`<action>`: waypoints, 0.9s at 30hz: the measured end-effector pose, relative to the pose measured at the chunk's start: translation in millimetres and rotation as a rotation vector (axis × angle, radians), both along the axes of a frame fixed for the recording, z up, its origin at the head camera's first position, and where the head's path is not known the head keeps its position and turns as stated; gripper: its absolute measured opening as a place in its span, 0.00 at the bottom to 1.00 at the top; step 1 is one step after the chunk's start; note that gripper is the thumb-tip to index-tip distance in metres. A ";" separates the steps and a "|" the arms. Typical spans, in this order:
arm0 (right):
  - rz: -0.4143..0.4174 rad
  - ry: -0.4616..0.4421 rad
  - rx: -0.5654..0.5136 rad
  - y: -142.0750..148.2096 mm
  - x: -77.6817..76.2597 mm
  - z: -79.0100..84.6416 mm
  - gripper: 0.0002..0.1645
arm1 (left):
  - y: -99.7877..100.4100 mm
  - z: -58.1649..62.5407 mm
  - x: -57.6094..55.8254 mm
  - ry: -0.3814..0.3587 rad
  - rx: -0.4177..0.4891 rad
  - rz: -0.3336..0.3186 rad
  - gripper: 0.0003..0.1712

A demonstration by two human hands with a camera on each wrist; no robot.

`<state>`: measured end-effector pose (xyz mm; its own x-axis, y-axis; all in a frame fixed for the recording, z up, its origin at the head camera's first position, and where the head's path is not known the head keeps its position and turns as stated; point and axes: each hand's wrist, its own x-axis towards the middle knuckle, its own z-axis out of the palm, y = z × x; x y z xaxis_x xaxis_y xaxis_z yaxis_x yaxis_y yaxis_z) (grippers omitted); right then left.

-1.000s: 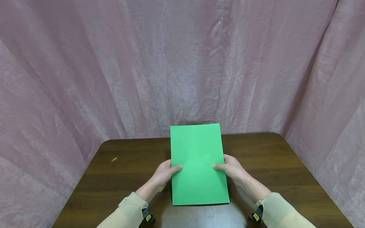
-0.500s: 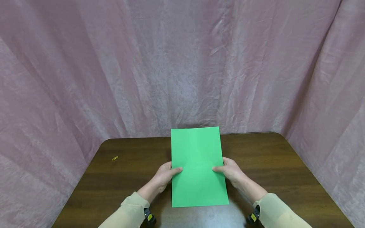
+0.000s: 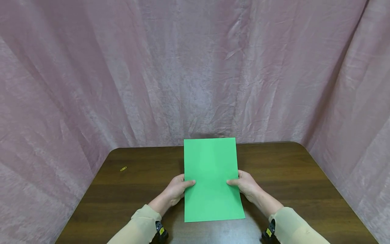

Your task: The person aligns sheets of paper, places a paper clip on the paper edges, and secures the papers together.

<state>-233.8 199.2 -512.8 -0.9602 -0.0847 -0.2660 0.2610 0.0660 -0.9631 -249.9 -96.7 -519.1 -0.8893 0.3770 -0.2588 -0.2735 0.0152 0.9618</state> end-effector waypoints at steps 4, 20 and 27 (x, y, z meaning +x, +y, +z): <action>-0.005 0.011 0.014 -0.1 0.3 -1.5 0.22 | 1.5 -0.5 -2.5 0.001 0.017 0.005 0.29; -0.027 0.018 0.060 -2.2 -2.9 2.0 0.30 | 3.8 -2.3 -7.3 0.027 0.027 0.077 0.29; -0.002 0.010 -0.011 -1.0 -4.2 5.9 0.31 | 4.9 -4.4 -6.4 0.041 0.035 0.065 0.29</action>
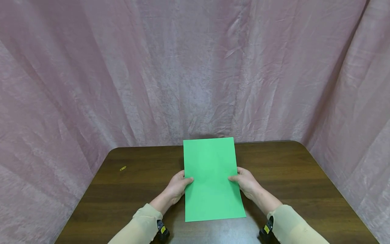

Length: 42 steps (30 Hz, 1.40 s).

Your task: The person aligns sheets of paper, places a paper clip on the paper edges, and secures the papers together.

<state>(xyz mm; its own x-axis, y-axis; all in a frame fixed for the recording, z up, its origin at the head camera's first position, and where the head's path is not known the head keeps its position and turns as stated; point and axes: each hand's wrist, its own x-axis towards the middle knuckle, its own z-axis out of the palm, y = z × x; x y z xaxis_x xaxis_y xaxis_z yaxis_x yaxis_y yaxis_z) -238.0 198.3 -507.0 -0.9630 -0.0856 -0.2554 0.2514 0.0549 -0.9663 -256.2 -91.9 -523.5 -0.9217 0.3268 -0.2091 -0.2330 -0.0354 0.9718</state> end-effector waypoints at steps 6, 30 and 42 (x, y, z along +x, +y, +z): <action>0.027 -0.008 -0.041 1.0 0.9 0.9 0.32 | 1.4 -1.8 1.2 0.002 0.007 0.003 0.29; 0.032 0.012 -0.060 -2.5 3.5 -5.8 0.33 | 4.4 -3.9 4.3 0.011 0.022 0.017 0.29; 0.023 0.015 -0.032 -3.3 4.5 -7.1 0.31 | 4.9 -3.0 5.8 0.020 0.017 0.019 0.31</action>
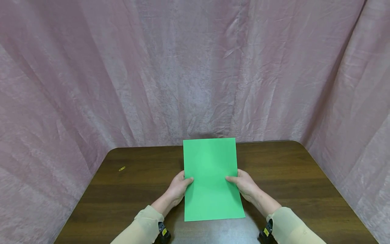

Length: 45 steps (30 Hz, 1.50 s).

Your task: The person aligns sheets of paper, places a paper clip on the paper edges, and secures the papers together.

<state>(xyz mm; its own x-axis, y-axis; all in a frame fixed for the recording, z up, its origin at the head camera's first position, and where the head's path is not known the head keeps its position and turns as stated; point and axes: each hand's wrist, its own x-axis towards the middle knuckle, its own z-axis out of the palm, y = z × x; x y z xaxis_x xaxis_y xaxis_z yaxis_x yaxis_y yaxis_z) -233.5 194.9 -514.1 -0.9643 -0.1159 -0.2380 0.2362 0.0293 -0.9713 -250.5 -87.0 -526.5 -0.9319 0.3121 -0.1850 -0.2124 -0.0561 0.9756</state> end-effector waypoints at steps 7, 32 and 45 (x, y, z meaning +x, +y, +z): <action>-0.051 0.005 0.058 -3.0 0.6 -2.7 0.28 | -2.1 -1.0 0.8 0.000 0.003 -0.005 0.30; -0.070 0.023 0.076 -8.5 -13.1 -0.2 0.27 | -32.4 8.0 -8.4 0.124 -0.172 0.062 0.31; -0.099 0.019 0.086 -6.6 -23.0 -3.4 0.27 | -81.6 6.4 -15.8 0.447 -0.728 0.171 0.28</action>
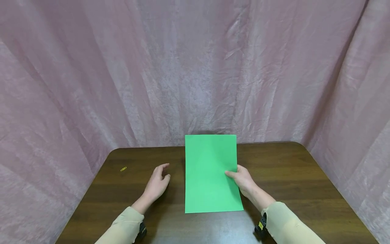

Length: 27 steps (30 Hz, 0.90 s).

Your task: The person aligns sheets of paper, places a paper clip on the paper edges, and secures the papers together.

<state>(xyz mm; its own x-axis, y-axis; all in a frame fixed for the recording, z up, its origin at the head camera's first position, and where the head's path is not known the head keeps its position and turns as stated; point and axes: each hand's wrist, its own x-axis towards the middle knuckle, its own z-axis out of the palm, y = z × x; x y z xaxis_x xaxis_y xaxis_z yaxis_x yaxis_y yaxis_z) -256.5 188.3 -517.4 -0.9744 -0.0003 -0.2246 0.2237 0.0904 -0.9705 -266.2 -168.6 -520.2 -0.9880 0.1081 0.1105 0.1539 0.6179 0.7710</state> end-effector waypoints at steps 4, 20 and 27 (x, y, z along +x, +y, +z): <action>-0.002 0.003 0.007 -0.9 -0.4 -0.7 0.27 | -25.1 -5.3 -0.1 0.100 -0.224 0.030 0.29; 0.011 0.030 0.043 -1.0 -5.7 -1.9 0.28 | -93.5 -1.5 4.1 -0.049 -0.539 0.086 0.43; 0.002 0.016 0.022 -2.4 -6.1 -4.7 0.28 | -112.4 -2.4 5.0 -0.118 -0.552 0.095 0.48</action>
<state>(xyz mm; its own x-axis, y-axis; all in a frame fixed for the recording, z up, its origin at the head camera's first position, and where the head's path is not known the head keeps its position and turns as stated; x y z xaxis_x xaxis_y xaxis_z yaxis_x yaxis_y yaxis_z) -262.5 185.9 -522.2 -0.9780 0.0023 -0.2086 0.2076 0.1123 -0.9717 -261.3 -281.0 -522.5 -0.9984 0.0285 -0.0482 0.0105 0.9407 0.3390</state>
